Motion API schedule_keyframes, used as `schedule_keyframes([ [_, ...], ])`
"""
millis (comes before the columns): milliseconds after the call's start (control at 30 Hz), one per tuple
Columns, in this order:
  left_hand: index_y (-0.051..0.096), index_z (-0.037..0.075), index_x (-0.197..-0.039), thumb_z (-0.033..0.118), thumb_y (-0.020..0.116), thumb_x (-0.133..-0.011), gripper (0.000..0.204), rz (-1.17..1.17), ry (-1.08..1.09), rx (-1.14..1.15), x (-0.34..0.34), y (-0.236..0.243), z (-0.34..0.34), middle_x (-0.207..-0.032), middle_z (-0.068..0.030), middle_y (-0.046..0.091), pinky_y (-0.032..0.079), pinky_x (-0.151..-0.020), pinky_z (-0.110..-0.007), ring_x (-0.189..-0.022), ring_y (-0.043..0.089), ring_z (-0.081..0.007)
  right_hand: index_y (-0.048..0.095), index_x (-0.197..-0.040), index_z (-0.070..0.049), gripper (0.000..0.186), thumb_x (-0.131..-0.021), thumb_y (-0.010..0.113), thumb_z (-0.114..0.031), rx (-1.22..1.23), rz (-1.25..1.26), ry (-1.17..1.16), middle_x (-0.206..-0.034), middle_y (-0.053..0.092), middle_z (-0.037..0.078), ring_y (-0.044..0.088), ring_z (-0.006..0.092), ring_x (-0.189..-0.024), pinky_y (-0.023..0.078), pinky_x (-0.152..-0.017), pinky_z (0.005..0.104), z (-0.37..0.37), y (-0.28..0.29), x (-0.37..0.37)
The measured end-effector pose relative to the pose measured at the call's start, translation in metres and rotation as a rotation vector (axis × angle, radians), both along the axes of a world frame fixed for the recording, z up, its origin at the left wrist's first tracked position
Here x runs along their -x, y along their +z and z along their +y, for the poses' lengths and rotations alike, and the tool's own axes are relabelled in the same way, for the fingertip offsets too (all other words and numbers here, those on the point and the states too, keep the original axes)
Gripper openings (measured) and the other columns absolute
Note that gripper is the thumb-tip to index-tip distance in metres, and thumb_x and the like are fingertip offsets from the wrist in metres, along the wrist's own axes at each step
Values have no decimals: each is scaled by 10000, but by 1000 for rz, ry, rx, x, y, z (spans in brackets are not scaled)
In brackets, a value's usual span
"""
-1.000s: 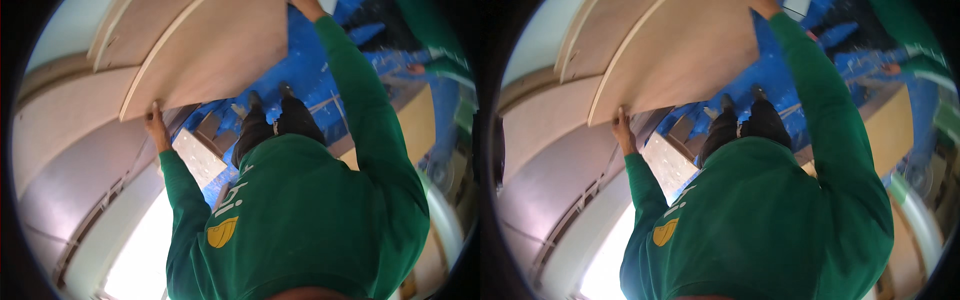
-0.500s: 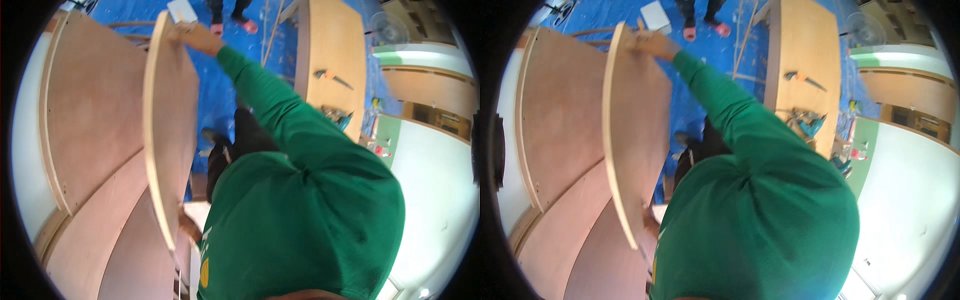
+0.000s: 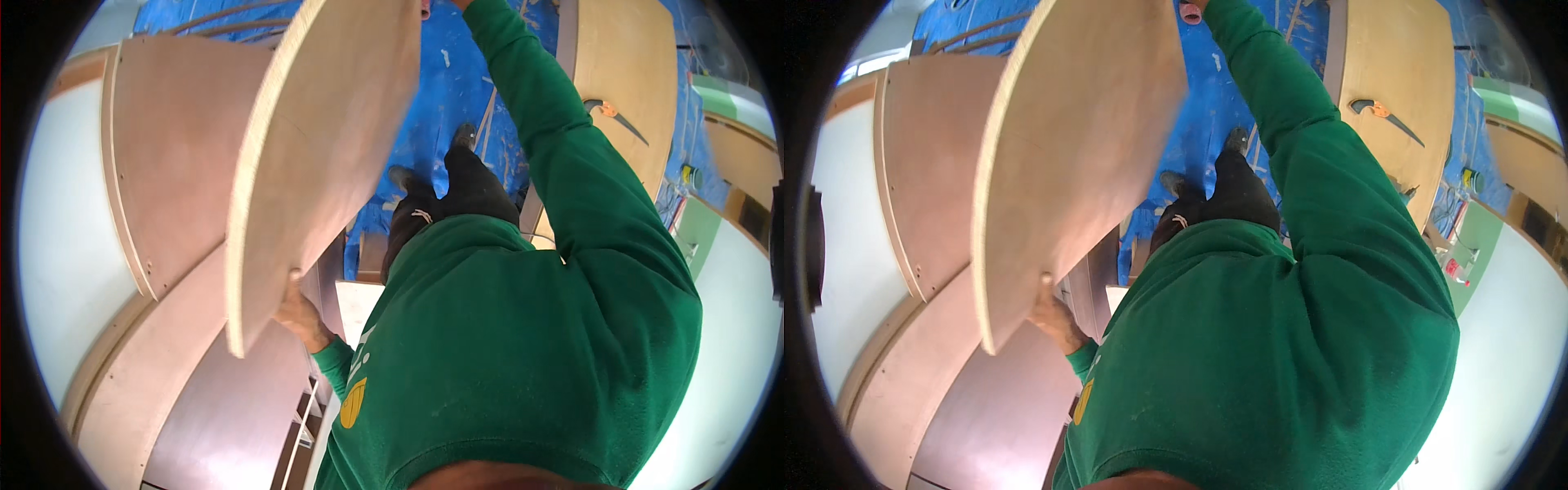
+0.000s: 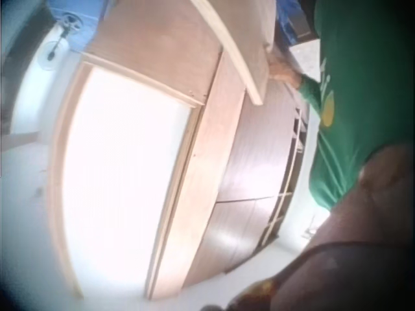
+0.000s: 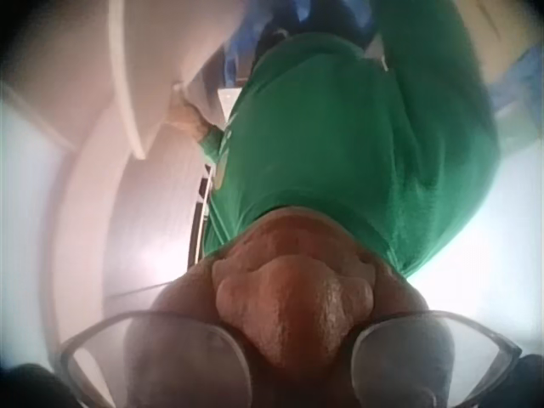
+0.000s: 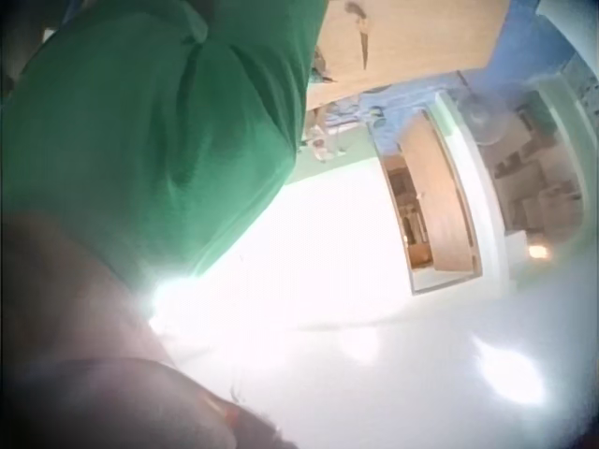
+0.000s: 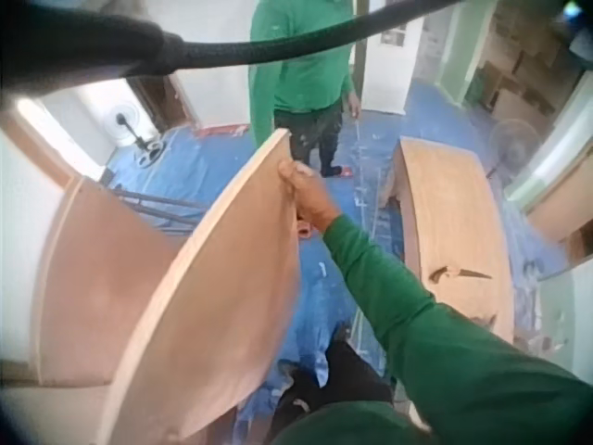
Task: The person measures and marks a large sheet of plywood using a tape measure and pencil. They then lift and position the sheet, measure it again, and finally use a hand saw to cut along a marked line.
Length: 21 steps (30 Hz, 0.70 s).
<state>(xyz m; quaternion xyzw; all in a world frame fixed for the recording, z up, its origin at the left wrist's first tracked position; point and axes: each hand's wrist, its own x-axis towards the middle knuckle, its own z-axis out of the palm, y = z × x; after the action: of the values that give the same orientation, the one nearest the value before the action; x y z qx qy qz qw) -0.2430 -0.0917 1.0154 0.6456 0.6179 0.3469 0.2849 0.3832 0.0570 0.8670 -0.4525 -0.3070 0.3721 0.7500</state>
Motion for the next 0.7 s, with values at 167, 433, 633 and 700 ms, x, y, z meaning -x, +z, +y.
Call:
schedule_keyframes([
  [167, 698, -134, -1155, 227, 815, -937, 437, -438, -107, -127, -65, 28, 77, -1106, -139, 713, 542, -924, -374, -1011, 659, -214, 593, -1420, 31, 630, -1047, 658, -472, -252, 89, -149, -1409, 665, 113, 606, 217, -1308, 453, -1139, 360, -81, 122, -39],
  [433, 696, -114, -1152, 275, 853, -916, 482, -645, -290, -314, -267, 156, 119, -1093, -145, 709, 560, -847, -401, -985, 666, -228, 568, -1460, 2, 635, -1033, 683, -454, -364, 33, -378, -1438, 652, 122, 633, 211, -1294, 537, -1090, 342, -248, 226, -153],
  [633, 701, -140, -1134, 269, 869, -899, 501, -775, -515, -481, -383, 227, 152, -1130, -196, 723, 556, -919, -409, -1035, 669, -273, 681, -1288, -11, 555, -972, 761, -461, -460, 251, -581, -1224, 753, 99, 726, 178, -1083, 619, -924, 311, -415, 270, -202],
  [700, 703, -150, -1130, 256, 880, -883, 507, -798, -572, -531, -426, 252, 164, -1128, -195, 726, 557, -919, -394, -1053, 668, -275, 701, -1203, -9, 565, -930, 805, -493, -344, 23, -894, -1157, 761, 110, 737, 163, -1028, 632, -860, 294, -428, 293, -149],
])
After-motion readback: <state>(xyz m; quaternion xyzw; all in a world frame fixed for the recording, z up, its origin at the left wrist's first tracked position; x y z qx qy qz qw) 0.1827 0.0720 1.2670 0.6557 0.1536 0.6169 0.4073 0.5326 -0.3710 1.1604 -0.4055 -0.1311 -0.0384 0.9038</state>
